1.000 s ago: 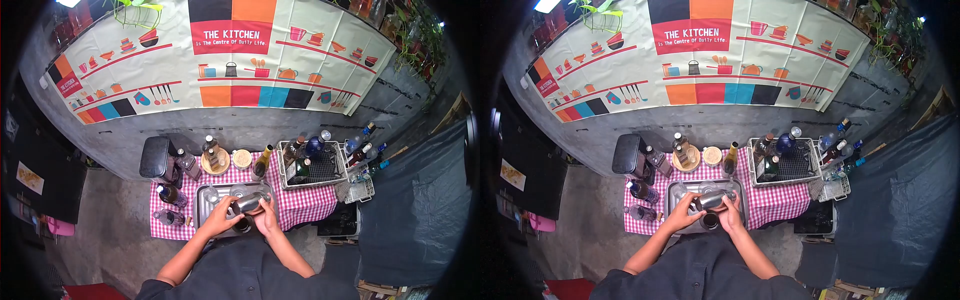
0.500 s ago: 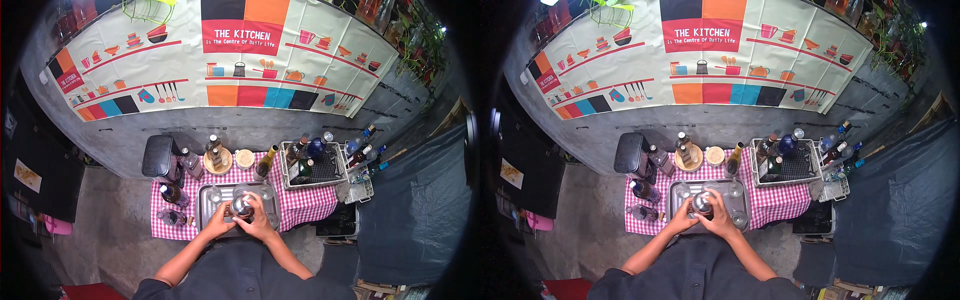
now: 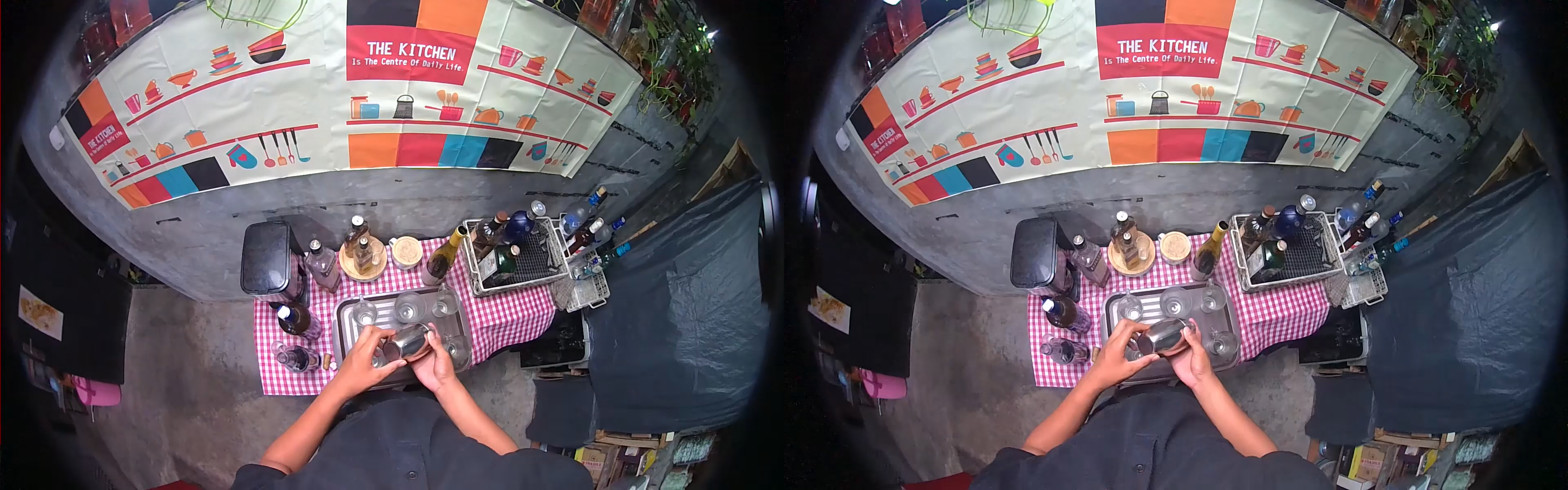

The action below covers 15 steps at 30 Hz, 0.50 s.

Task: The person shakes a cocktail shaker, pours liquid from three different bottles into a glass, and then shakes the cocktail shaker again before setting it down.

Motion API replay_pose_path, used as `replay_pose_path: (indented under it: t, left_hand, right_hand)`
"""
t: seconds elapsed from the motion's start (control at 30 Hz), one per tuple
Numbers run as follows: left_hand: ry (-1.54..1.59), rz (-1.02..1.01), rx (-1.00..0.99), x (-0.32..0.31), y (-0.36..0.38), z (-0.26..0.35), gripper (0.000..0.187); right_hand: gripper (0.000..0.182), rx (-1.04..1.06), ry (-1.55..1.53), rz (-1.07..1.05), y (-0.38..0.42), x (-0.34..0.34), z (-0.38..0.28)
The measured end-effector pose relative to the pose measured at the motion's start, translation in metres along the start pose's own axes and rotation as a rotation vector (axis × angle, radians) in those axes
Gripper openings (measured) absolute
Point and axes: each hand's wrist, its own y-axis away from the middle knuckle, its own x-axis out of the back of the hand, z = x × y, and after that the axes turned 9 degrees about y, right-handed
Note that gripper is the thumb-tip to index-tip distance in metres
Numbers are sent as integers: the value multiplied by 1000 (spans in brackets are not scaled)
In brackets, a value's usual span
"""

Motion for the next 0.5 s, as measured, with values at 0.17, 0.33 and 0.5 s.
replay_pose_path:
  t: [0.17,0.33,0.5]
  left_hand:
    - [52,-29,50,4,9,-23,62]
    - [8,-126,211,-11,9,-36,66]
    - [7,-32,196,-29,3,-45,69]
  right_hand:
    - [74,170,316,44,6,-24,-17]
    - [71,894,1480,-104,14,-53,-38]
    - [71,1029,1465,-270,13,-53,-48]
